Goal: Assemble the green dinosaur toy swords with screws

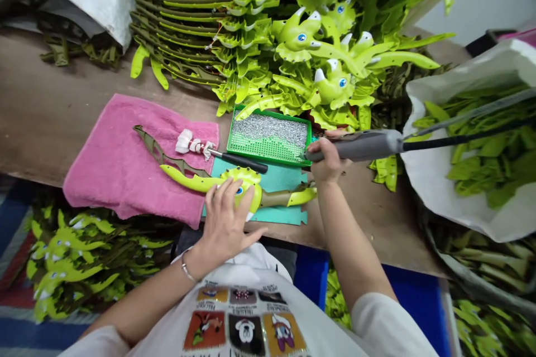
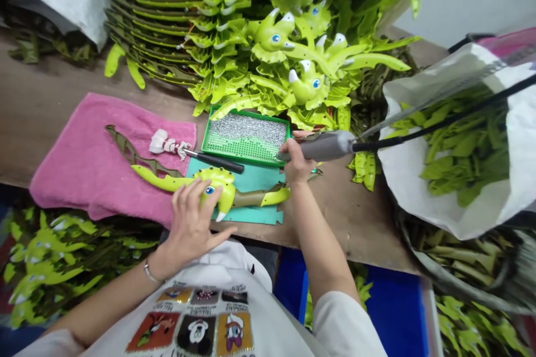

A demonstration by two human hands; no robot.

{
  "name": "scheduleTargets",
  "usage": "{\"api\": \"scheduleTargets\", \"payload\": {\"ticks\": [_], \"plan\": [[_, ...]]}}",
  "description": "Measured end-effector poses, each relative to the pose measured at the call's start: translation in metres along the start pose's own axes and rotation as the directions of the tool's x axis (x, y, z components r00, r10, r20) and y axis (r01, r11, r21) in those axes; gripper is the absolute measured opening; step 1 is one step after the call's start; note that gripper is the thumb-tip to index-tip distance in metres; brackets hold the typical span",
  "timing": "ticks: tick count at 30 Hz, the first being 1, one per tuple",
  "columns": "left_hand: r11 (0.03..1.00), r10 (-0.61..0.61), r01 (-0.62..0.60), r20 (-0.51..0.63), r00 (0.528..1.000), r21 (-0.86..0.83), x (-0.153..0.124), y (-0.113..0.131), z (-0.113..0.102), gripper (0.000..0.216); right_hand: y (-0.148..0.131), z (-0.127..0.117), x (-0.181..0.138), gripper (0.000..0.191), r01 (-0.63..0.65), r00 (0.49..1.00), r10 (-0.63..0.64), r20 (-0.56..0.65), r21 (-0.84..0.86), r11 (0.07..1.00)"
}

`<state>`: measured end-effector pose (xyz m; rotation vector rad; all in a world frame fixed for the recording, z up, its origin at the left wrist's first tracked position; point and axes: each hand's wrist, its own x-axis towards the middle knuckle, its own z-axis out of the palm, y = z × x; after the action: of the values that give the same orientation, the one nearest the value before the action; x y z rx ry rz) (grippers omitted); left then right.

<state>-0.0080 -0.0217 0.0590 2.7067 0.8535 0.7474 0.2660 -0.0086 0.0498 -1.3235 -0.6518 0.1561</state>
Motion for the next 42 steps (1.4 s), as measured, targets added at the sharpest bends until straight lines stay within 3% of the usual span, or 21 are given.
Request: {"api": "scheduleTargets", "payload": {"ticks": [5, 14, 19, 23, 26, 28, 31, 36, 42], "plan": [[0.983, -0.169, 0.148, 0.215, 0.962, 0.109, 0.021, 0.008, 0.014, 0.092, 0.005, -0.001, 0.001, 0.033, -0.022, 1.0, 0.022, -0.006, 0.003, 1.0], [0.966, -0.244, 0.213, 0.25, 0.937, 0.145, 0.022, -0.001, 0.01, 0.09, 0.009, -0.001, 0.004, 0.034, -0.026, 0.999, 0.025, 0.03, 0.032, 0.999], [0.965, -0.251, 0.223, 0.253, 0.934, 0.134, 0.028, 0.004, 0.013, 0.092, -0.014, 0.0, -0.001, 0.038, 0.002, 1.0, -0.001, 0.023, -0.03, 1.0], [0.964, -0.263, 0.244, 0.249, 0.932, 0.106, 0.028, 0.004, 0.016, 0.094, -0.057, 0.003, -0.031, 0.034, 0.074, 0.979, -0.095, 0.179, 0.121, 0.99], [0.962, -0.273, 0.26, 0.246, 0.93, 0.084, 0.027, 0.004, 0.017, 0.092, -0.085, 0.006, -0.067, 0.014, -0.026, 0.928, -0.073, 0.365, 0.259, 0.966], [0.96, -0.28, 0.269, 0.244, 0.929, 0.079, 0.026, 0.005, 0.017, 0.091, -0.093, 0.006, -0.089, 0.014, -0.108, 0.88, -0.041, 0.473, 0.282, 0.953], [0.959, -0.284, 0.272, 0.237, 0.929, 0.082, 0.026, 0.005, 0.017, 0.09, -0.087, 0.003, -0.11, 0.017, -0.168, 0.835, -0.017, 0.55, 0.284, 0.944], [0.96, -0.281, 0.268, 0.228, 0.932, 0.086, 0.026, 0.007, 0.019, 0.085, -0.069, 0.003, -0.119, 0.015, -0.192, 0.833, 0.008, 0.553, 0.275, 0.942], [0.953, -0.303, 0.296, 0.241, 0.922, 0.064, 0.025, 0.007, 0.02, 0.083, -0.064, 0.01, -0.119, 0.02, -0.127, 0.811, -0.059, 0.583, 0.273, 0.954]]}}
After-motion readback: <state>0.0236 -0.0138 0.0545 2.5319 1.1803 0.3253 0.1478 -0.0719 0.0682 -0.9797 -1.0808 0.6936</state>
